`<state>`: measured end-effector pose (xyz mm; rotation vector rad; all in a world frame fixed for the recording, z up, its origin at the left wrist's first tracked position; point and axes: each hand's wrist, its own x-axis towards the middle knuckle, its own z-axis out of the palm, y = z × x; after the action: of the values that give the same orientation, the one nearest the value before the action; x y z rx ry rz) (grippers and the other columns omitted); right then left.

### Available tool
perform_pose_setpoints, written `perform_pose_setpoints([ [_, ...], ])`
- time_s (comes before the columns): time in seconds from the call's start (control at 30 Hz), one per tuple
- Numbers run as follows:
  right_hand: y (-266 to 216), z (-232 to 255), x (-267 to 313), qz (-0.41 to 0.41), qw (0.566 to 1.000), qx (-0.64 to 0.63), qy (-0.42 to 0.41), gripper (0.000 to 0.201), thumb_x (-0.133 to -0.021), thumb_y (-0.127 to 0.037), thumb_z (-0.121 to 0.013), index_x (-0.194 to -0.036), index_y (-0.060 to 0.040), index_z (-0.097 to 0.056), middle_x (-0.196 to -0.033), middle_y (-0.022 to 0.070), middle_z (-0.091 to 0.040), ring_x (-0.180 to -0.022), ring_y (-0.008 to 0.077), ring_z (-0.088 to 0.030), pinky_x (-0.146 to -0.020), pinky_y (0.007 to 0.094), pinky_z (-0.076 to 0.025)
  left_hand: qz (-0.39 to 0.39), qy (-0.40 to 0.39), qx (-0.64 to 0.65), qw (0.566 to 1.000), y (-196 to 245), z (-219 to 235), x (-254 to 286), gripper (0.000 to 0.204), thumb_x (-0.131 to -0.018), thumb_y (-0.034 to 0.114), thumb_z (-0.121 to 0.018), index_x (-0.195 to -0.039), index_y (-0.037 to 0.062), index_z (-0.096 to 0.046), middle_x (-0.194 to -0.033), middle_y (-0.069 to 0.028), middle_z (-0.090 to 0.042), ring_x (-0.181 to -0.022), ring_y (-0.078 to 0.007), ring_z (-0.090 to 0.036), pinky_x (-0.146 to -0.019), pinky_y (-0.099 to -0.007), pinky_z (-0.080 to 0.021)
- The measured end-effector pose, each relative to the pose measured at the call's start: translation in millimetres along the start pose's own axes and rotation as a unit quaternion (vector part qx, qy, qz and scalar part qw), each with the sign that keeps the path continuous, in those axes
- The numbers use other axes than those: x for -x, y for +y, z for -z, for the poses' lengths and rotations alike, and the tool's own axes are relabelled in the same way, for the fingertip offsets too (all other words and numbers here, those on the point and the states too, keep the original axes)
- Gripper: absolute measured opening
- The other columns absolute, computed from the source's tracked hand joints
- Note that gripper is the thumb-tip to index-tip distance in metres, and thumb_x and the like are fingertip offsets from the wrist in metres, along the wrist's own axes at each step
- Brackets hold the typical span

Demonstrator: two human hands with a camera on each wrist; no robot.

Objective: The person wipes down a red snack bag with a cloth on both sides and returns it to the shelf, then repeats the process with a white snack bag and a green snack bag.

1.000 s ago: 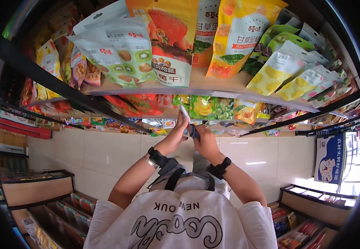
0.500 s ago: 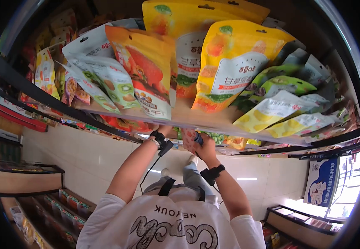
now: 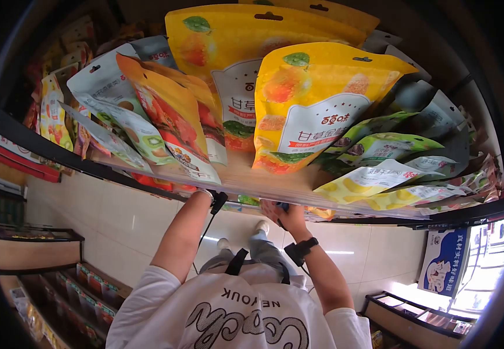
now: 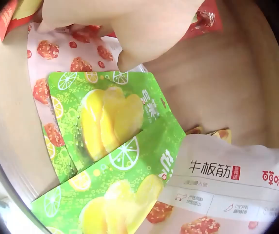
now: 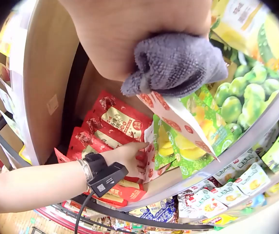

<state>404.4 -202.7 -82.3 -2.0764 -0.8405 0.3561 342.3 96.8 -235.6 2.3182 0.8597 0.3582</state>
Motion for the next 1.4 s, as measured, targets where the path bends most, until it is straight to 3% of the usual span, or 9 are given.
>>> perform_pose_setpoints([
  [0.27,11,-29,-15,-0.030,0.996,-0.076,-0.027,0.030,-0.075,-0.012,-0.067,-0.103,-0.0020,-0.063,-0.096,0.0155,-0.065,-0.092,0.0314,-0.061,-0.081,0.0385,-0.047,0.059,0.025,0.062,0.996,11,-8,32,0.039,-0.089,0.037,-0.055,-0.109,0.0046,-0.059,-0.105,-0.0151,-0.064,-0.100,-0.0301,-0.059,-0.086,-0.0404,-0.045],
  [0.43,2,-59,-47,0.003,0.998,0.011,-0.055,0.024,-0.083,-0.019,-0.058,-0.100,-0.0031,-0.063,-0.097,0.0170,-0.065,-0.094,0.0333,-0.060,-0.085,0.0425,-0.045,0.172,0.070,0.209,0.960,14,-13,60,0.040,-0.089,0.039,-0.055,-0.111,0.0054,-0.058,-0.105,-0.0137,-0.064,-0.102,-0.0284,-0.058,-0.086,-0.0399,-0.045],
  [0.53,6,-77,-64,0.004,0.995,0.035,-0.095,0.025,-0.085,-0.022,-0.057,-0.101,-0.0047,-0.064,-0.099,0.0163,-0.065,-0.096,0.0329,-0.060,-0.087,0.0432,-0.045,0.312,0.044,0.395,0.863,26,-2,82,0.041,-0.089,0.040,-0.056,-0.112,0.0058,-0.058,-0.106,-0.0129,-0.063,-0.103,-0.0275,-0.058,-0.086,-0.0397,-0.045],
  [0.63,12,-96,-73,0.042,0.993,0.066,-0.084,0.025,-0.085,-0.023,-0.057,-0.101,-0.0049,-0.064,-0.099,0.0162,-0.065,-0.096,0.0329,-0.060,-0.087,0.0434,-0.045,0.469,-0.082,0.531,0.701,70,49,100,0.043,-0.090,0.042,-0.054,-0.117,0.0092,-0.054,-0.112,-0.0074,-0.061,-0.110,-0.0218,-0.055,-0.090,-0.0401,-0.043],
  [0.73,17,-114,-80,0.070,0.990,0.095,-0.079,0.025,-0.085,-0.023,-0.057,-0.101,-0.0051,-0.064,-0.099,0.0160,-0.065,-0.096,0.0329,-0.060,-0.087,0.0437,-0.045,0.436,-0.160,0.608,0.644,59,53,103,0.042,-0.093,0.044,-0.051,-0.120,0.0127,-0.050,-0.118,-0.0021,-0.057,-0.114,-0.0177,-0.050,-0.091,-0.0411,-0.041],
  [0.83,25,-129,-88,0.087,0.986,0.122,-0.078,0.025,-0.085,-0.024,-0.057,-0.101,-0.0052,-0.064,-0.099,0.0159,-0.065,-0.097,0.0329,-0.060,-0.087,0.0439,-0.045,0.390,-0.163,0.657,0.624,52,59,102,0.041,-0.094,0.044,-0.050,-0.120,0.0121,-0.049,-0.119,-0.0038,-0.056,-0.114,-0.0183,-0.051,-0.092,-0.0390,-0.040],
  [0.97,32,-148,-93,0.106,0.980,0.150,-0.076,0.025,-0.085,-0.024,-0.057,-0.101,-0.0055,-0.064,-0.099,0.0157,-0.065,-0.097,0.0330,-0.060,-0.087,0.0443,-0.045,0.376,-0.135,0.655,0.641,40,54,94,0.030,-0.093,0.037,-0.055,-0.113,0.0158,-0.051,-0.114,-0.0016,-0.059,-0.107,-0.0163,-0.056,-0.087,-0.0365,-0.042],
  [1.13,44,-153,-88,0.129,0.974,0.173,-0.065,0.025,-0.086,-0.025,-0.057,-0.101,-0.0058,-0.064,-0.099,0.0155,-0.065,-0.097,0.0330,-0.060,-0.087,0.0447,-0.045,0.403,-0.103,0.625,0.661,26,50,89,0.018,-0.090,0.020,-0.061,-0.105,0.0204,-0.050,-0.105,0.0025,-0.061,-0.095,-0.0144,-0.063,-0.077,-0.0337,-0.045],
  [1.4,66,-131,-73,0.193,0.957,0.215,0.020,0.026,-0.086,-0.026,-0.056,-0.101,-0.0063,-0.065,-0.100,0.0152,-0.065,-0.098,0.0331,-0.060,-0.087,0.0453,-0.045,0.459,-0.034,0.591,0.662,21,45,78,0.024,-0.087,0.015,-0.062,-0.108,0.0209,-0.050,-0.102,0.0016,-0.064,-0.089,-0.0156,-0.065,-0.072,-0.0331,-0.047],
])
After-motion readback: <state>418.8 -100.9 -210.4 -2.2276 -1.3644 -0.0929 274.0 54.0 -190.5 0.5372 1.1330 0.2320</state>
